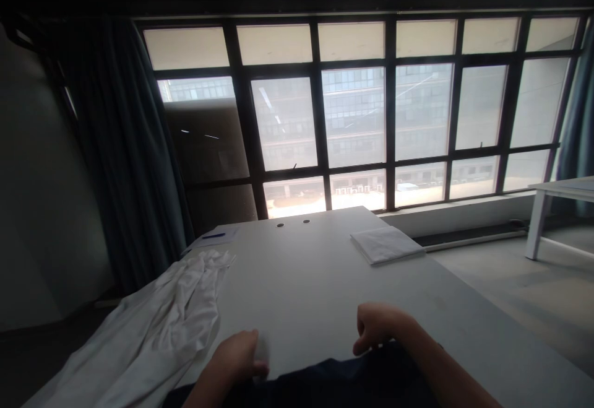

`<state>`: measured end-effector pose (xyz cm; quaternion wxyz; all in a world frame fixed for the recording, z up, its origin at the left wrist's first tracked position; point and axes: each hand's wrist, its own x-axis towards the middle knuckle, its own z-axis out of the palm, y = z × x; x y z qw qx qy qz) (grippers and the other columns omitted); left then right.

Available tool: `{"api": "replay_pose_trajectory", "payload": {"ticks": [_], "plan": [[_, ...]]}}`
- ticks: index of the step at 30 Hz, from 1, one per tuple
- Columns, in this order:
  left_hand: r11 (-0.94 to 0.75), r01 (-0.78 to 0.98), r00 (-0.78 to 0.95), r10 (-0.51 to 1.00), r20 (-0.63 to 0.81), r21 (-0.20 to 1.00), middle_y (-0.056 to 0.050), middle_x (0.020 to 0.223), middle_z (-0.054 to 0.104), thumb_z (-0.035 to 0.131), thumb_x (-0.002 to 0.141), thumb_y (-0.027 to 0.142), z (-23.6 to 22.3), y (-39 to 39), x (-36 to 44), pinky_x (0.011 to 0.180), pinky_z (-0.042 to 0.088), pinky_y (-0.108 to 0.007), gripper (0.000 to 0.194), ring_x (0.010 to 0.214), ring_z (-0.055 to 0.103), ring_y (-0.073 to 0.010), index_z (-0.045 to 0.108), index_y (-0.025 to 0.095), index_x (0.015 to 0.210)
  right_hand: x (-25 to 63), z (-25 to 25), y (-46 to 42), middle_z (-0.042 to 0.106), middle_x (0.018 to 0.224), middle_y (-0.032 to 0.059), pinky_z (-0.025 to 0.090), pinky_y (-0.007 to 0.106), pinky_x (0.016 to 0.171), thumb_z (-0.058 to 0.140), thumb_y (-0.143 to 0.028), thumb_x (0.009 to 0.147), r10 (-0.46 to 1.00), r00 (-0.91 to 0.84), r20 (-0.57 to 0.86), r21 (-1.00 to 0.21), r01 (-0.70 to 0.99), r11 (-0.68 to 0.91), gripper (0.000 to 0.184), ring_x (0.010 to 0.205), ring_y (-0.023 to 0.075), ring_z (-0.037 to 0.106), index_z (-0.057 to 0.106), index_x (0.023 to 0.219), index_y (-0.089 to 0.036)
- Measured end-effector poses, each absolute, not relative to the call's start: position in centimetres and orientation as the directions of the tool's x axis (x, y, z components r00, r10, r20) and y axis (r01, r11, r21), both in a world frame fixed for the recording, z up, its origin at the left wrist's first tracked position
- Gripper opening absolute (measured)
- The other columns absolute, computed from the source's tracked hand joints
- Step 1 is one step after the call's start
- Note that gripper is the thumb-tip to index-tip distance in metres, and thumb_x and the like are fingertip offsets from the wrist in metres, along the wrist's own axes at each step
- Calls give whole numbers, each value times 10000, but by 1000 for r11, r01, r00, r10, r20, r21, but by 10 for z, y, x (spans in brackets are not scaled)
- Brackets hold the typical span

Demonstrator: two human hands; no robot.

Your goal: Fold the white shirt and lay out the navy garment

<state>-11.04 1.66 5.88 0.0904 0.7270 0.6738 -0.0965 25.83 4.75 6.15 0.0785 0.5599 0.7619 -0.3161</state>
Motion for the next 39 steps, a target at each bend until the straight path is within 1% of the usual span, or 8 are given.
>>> {"api": "replay_pose_trajectory", "payload": {"ticks": [4,8,14,20,26,32,36,39], "plan": [[-102,994,106,962,-251,32,-47,1038,752,756,563,206,65,14,-118,769,485,-314,362,960,700,-278,703,257,917,255,59,46,723,709,14,466,275,598,840,-503,606,816,-395,-422,-363,898,247,330,657,186,652,807,774,-221],[-168,981,182,969,-166,95,7,945,738,644,648,151,82,13,-116,723,437,-270,339,907,689,-215,662,279,961,251,61,42,731,713,10,471,268,605,827,-334,606,803,-393,-448,-332,907,259,191,669,187,661,813,774,-244],[-209,926,151,968,198,313,18,903,704,573,835,279,124,18,-121,730,441,-271,179,802,672,-180,592,263,1013,250,71,38,720,729,4,452,271,619,767,-267,651,774,-449,-447,-359,882,305,149,693,188,648,792,793,-227],[-253,922,-59,657,751,294,-42,967,645,528,925,432,145,24,-148,863,484,-357,204,913,636,-239,578,240,977,288,102,43,714,1060,69,437,290,726,514,-329,920,897,-410,-165,-447,842,302,249,889,208,632,672,1068,-204],[-334,884,-171,419,892,326,-53,1030,641,551,947,385,152,15,-145,961,498,-393,148,997,631,-244,565,239,929,328,126,51,691,911,65,423,303,746,437,-391,973,968,-164,193,-579,777,247,238,826,208,603,576,948,-199],[-354,905,79,685,725,236,-107,1271,617,466,954,324,114,43,-148,1076,464,-437,211,1206,591,-275,638,226,1026,344,115,64,677,886,51,433,305,758,531,-392,914,961,-54,271,-555,807,202,311,825,214,619,592,1136,-183],[-322,924,233,902,363,207,-111,1556,471,498,962,431,61,52,-130,1200,352,-475,447,1432,444,-312,603,236,1351,349,91,68,694,1125,115,470,314,807,673,-470,834,991,-123,-46,-516,852,82,533,974,256,655,619,1273,-173],[-293,934,307,951,-39,203,-74,1689,251,577,904,561,28,45,-112,1253,226,-543,738,1550,214,-359,397,279,1562,347,77,70,677,1229,127,487,333,836,705,-510,813,972,-151,-182,-500,865,41,467,1048,279,657,701,1152,-188]]}}
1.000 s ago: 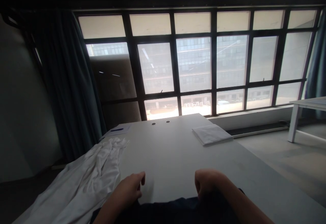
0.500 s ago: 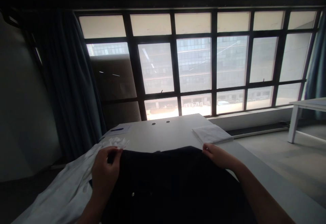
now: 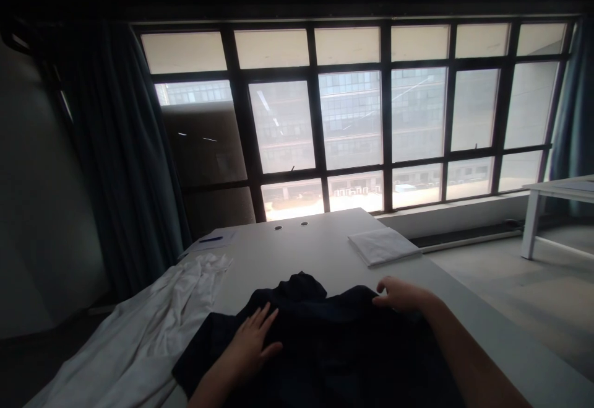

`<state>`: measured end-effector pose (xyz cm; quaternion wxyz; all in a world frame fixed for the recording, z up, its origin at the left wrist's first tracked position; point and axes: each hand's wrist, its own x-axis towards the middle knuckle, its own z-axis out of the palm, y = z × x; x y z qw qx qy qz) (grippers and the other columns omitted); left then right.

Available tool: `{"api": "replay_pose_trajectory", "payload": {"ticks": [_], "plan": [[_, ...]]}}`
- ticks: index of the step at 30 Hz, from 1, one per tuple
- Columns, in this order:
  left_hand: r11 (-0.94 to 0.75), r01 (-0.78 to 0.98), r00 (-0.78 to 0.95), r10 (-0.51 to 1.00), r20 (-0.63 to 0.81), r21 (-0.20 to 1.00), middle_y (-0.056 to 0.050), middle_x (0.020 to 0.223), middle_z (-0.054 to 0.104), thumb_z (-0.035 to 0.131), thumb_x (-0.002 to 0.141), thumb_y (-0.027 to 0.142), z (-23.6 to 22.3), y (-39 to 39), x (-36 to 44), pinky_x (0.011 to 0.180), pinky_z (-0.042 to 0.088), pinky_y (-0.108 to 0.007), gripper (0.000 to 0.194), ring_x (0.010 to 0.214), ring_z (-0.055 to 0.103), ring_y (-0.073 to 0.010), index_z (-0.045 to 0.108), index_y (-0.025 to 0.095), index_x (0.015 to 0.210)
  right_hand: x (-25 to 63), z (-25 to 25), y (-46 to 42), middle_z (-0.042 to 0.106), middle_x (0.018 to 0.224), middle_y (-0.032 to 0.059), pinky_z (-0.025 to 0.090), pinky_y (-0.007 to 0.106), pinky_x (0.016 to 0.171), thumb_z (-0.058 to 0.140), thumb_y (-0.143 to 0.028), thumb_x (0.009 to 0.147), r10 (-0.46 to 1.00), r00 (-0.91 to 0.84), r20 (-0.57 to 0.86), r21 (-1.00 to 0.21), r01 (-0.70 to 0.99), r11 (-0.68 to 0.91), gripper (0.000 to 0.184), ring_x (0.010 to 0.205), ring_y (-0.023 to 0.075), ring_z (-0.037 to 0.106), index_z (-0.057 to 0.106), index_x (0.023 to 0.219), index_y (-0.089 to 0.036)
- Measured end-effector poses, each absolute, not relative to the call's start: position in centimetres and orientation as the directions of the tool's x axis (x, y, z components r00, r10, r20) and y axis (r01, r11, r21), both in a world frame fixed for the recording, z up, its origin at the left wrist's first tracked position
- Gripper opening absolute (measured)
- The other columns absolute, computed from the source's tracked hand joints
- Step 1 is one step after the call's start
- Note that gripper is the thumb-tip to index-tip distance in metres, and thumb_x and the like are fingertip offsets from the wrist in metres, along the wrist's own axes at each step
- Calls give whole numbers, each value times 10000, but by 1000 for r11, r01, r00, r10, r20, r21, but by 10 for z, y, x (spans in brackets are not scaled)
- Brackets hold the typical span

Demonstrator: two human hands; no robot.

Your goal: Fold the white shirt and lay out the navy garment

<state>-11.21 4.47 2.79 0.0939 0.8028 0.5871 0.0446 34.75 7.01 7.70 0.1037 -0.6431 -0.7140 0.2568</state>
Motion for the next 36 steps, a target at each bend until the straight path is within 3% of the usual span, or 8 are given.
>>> {"api": "replay_pose_trajectory", "payload": {"ticks": [4,9,12,15,20,26,32,36], "plan": [[-234,957,266,944,-194,173,-107,1666,296,657,819,573,29,30,-99,1241,255,-529,875,1535,250,-379,377,233,1575,343,70,75,693,1204,122,471,361,918,635,-462,890,974,-169,-151,-523,850,67,345,1108,284,641,721,1100,-202],[-181,968,219,949,-228,175,-137,1254,728,635,807,531,78,7,-93,981,519,-469,542,1139,684,-364,716,226,1247,345,60,79,711,851,96,543,360,718,529,-473,944,953,-146,-266,-567,823,-32,344,780,249,702,692,910,-171],[-119,975,172,937,-302,188,-105,1053,782,599,811,597,97,-6,-93,840,545,-439,444,975,730,-355,765,251,1035,348,52,82,670,756,45,542,315,549,459,-505,966,930,-123,-346,-598,793,-118,367,559,181,651,644,1009,-191],[-119,981,156,954,-257,153,-88,1000,779,584,831,552,102,-13,-89,785,533,-402,360,932,729,-333,733,264,987,353,45,84,678,819,40,547,302,525,563,-508,909,935,-69,-348,-598,785,-165,408,550,166,645,576,1178,-202],[-217,971,227,969,-103,99,-131,1236,705,532,884,448,85,-5,-71,925,512,-433,429,1126,665,-335,673,234,1228,369,36,87,665,1138,129,557,320,559,735,-421,762,950,43,-310,-548,809,-215,678,716,210,686,483,1356,-212],[-161,983,175,963,-203,86,-170,1636,352,561,876,547,34,17,-73,1160,319,-616,774,1492,318,-429,412,215,1559,382,24,91,679,1164,117,504,313,747,769,-237,668,970,65,-234,-482,859,-173,424,1019,279,660,652,1072,-188],[-220,961,234,970,-68,170,-84,1678,271,425,945,670,4,45,-101,1251,183,-556,739,1542,252,-341,381,278,1571,382,17,95,705,774,42,441,278,671,758,-147,661,982,32,-188,-525,842,-128,137,790,223,675,677,769,-172],[-187,974,187,982,14,131,-76,1631,391,412,946,674,2,50,-106,1234,236,-506,710,1500,344,-319,456,277,1532,388,29,100,704,842,47,424,245,614,626,-241,864,993,121,-15,-585,804,-107,72,681,161,650,634,892,-174]]}}
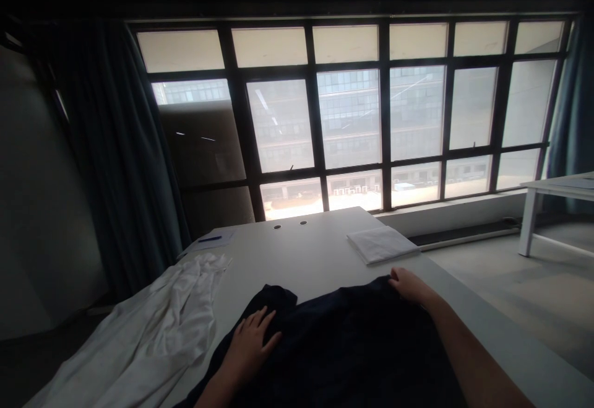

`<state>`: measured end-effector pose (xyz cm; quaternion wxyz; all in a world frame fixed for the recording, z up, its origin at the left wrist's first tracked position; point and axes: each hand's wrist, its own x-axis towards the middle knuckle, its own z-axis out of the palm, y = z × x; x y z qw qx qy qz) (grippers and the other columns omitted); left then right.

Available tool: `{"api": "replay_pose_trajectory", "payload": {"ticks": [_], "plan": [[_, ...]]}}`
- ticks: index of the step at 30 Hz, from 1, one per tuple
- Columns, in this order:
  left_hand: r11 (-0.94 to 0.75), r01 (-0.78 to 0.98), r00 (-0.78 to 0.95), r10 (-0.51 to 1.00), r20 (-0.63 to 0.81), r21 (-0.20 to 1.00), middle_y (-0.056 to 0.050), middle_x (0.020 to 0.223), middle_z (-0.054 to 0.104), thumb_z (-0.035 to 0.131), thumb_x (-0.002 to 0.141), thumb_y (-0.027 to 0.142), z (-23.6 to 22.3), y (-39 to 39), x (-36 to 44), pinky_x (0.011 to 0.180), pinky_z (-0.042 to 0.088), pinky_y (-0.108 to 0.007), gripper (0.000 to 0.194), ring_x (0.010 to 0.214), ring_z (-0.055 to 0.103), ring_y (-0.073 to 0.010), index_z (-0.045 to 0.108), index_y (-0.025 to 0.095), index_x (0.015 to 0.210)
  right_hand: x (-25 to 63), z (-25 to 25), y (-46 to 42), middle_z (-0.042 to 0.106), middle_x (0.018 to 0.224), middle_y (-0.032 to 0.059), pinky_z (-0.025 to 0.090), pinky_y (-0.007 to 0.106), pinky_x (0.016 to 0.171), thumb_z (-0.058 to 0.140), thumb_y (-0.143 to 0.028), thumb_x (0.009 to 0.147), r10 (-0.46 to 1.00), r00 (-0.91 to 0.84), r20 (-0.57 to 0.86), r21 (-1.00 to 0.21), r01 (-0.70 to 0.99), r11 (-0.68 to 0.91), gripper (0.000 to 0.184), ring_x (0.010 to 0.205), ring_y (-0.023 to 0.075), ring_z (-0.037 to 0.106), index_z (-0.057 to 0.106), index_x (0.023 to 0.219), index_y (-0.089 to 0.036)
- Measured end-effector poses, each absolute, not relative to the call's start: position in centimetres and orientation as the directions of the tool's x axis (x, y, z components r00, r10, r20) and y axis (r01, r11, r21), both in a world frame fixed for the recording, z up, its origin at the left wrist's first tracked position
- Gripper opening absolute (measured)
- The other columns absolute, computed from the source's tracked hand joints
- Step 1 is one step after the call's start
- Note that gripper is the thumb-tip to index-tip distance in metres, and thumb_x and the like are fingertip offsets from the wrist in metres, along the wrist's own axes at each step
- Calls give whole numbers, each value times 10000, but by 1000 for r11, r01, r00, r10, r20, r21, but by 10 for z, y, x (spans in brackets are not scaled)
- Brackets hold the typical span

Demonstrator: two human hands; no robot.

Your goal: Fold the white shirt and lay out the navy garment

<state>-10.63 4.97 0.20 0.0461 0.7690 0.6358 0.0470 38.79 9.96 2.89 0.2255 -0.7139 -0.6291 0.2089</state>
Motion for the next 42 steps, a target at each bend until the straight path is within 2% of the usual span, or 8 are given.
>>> {"api": "replay_pose_trajectory", "payload": {"ticks": [4,8,14,18,22,32,37,42], "plan": [[-168,985,161,979,122,48,-103,1452,586,392,971,607,7,48,-101,1090,382,-468,587,1337,511,-319,598,265,1401,395,47,107,708,923,59,431,241,583,346,-386,1020,959,246,143,-639,763,-101,312,633,144,646,555,1142,-188],[-160,987,155,974,165,15,-89,1208,706,253,1040,489,11,49,-98,968,394,-464,509,1150,612,-303,692,271,1179,402,52,110,717,994,97,444,276,708,414,-400,969,925,312,218,-605,787,-123,306,843,203,675,589,1087,-179],[-145,989,140,979,149,21,-93,1129,751,418,1008,480,7,50,-103,931,360,-458,402,1085,660,-311,645,264,1261,413,25,101,713,712,76,435,305,618,716,-422,757,986,160,-39,-528,835,-156,252,680,237,666,675,724,-176],[-173,984,167,976,140,34,-45,1031,786,473,1001,400,9,49,-99,912,344,-420,313,1008,701,-272,656,306,1237,412,10,102,757,953,108,491,323,720,808,-300,658,990,120,-71,-485,863,-140,285,870,279,702,730,909,-191],[-230,973,222,955,195,17,-17,1039,760,490,979,256,18,44,-91,907,317,-382,228,1039,667,-241,706,300,1036,400,5,113,657,1278,154,463,364,942,624,-270,845,986,154,66,-435,894,-110,363,1142,289,644,661,1199,-198],[-168,984,177,926,333,-57,-32,1102,666,405,864,-38,17,40,-86,970,309,-402,513,1091,580,-232,709,311,1086,367,-32,116,722,1197,101,487,368,918,542,-282,915,989,110,103,-363,929,-65,418,1107,257,670,623,1324,-247],[-173,982,188,935,300,-77,-61,1177,617,411,863,-41,8,44,-90,950,372,-365,552,1121,555,-239,699,310,1177,358,-34,114,733,967,94,504,372,783,527,-308,921,965,171,197,-351,932,-94,241,904,260,693,702,1076,-245],[-194,979,203,950,236,-61,-73,1237,614,385,877,-27,4,46,-90,989,418,-324,612,1126,585,-211,619,280,1351,352,-25,113,611,1235,143,445,410,979,484,-312,950,869,182,460,-351,936,-10,231,1150,278,573,647,1084,-217]]}}
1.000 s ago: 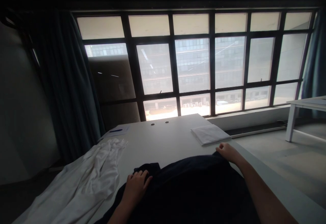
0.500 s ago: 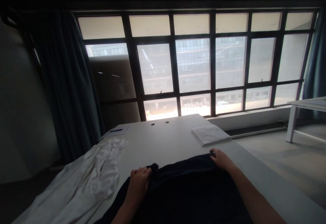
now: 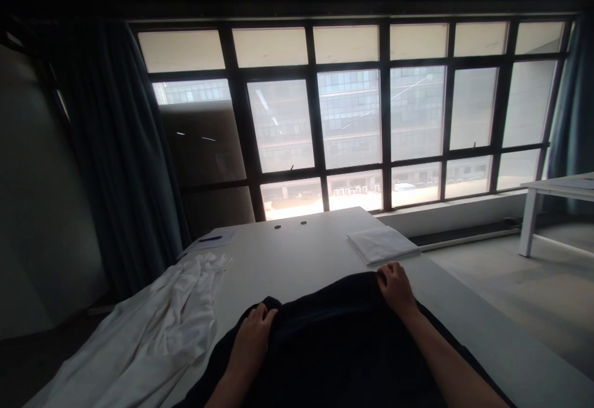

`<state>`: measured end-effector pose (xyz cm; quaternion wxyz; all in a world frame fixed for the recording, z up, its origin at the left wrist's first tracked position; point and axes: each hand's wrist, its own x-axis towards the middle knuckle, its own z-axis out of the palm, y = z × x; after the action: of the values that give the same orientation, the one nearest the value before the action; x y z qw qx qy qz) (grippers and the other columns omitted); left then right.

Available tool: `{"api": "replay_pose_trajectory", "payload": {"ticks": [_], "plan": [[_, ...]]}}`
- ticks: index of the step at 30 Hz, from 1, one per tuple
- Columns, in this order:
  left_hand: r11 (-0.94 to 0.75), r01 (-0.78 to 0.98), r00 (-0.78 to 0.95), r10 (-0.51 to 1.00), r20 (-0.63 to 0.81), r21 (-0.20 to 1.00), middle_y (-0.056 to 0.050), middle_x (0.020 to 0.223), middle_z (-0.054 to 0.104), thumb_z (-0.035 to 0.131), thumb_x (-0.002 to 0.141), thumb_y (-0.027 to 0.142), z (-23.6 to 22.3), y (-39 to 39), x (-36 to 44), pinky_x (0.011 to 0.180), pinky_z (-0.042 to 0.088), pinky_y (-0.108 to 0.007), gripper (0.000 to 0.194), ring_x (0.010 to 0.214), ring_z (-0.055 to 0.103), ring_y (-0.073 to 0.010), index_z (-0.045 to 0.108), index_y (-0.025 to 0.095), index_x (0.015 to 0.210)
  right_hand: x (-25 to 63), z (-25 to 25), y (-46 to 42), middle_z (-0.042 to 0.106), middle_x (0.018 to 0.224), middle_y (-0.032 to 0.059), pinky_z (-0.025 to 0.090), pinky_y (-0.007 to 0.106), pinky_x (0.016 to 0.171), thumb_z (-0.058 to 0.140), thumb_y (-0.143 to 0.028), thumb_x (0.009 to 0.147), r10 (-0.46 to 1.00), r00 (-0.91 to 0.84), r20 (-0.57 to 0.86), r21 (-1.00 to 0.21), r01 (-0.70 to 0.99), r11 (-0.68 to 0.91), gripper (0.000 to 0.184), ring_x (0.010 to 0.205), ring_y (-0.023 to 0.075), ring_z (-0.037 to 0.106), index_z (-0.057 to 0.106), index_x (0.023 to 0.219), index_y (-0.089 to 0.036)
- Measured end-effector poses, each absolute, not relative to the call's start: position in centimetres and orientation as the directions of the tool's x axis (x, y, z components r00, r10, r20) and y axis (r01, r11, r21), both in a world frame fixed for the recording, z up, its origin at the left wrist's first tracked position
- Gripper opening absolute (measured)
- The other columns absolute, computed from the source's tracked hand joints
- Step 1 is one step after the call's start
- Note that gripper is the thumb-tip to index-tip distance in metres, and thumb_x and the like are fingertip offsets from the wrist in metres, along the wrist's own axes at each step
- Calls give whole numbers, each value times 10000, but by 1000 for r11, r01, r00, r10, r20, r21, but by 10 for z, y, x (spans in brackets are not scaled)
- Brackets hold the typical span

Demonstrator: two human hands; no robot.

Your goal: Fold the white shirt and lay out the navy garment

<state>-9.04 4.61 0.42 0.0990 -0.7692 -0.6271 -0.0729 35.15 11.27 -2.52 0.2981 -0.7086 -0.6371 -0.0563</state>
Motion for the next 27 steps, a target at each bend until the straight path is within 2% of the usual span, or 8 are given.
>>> {"api": "replay_pose_trajectory", "payload": {"ticks": [4,7,10,13,16,19,24,27], "plan": [[-129,991,131,981,146,-24,-105,1337,602,341,948,78,-2,48,-92,867,497,-311,603,1082,658,-216,461,273,1506,352,-20,112,583,1261,164,389,454,1037,476,-307,924,771,195,606,-417,903,100,161,1212,315,501,596,889,-207],[-106,994,108,987,115,-24,-118,1235,659,322,1001,197,-3,50,-95,759,513,-307,502,1000,699,-232,511,237,1464,350,-22,109,665,1045,91,449,335,887,508,-325,886,859,120,498,-454,880,141,197,978,240,596,559,723,-226],[-117,992,121,984,127,-41,-106,1197,665,337,1003,217,-2,50,-96,811,505,-323,459,1033,677,-234,590,235,1385,346,-25,107,680,816,46,446,280,761,460,-433,934,920,53,389,-480,864,153,388,789,197,617,540,617,-224],[-123,990,132,980,152,-64,-94,1179,658,372,993,212,1,49,-95,871,479,-353,428,1089,629,-248,640,262,1322,345,-26,108,678,743,48,426,289,723,348,-444,996,941,84,328,-507,856,100,427,728,198,627,633,779,-212],[-112,991,124,977,175,-79,-92,1163,653,391,988,201,2,48,-93,875,463,-367,407,1104,605,-260,660,267,1285,345,-26,109,718,840,57,413,290,711,479,-506,948,959,86,270,-519,852,70,346,796,221,660,661,993,-215],[-104,991,118,975,189,-86,-91,1164,647,395,992,198,2,47,-92,870,458,-366,392,1109,597,-264,662,268,1270,345,-26,108,741,923,75,419,295,728,645,-600,830,976,35,215,-526,846,86,399,875,256,673,681,944,-219],[-99,991,116,973,198,-95,-94,1176,647,391,995,193,0,47,-94,859,459,-371,397,1104,597,-268,661,268,1276,358,-14,111,749,890,54,441,282,760,659,-388,822,985,-64,161,-578,803,147,206,860,227,675,702,877,-194],[-89,991,107,974,199,-96,-103,1205,649,389,992,199,-1,49,-95,854,468,-379,418,1115,594,-280,638,264,1322,376,3,109,754,880,44,462,281,762,647,-354,811,984,-92,150,-620,767,166,186,857,226,677,702,870,-187]]}}
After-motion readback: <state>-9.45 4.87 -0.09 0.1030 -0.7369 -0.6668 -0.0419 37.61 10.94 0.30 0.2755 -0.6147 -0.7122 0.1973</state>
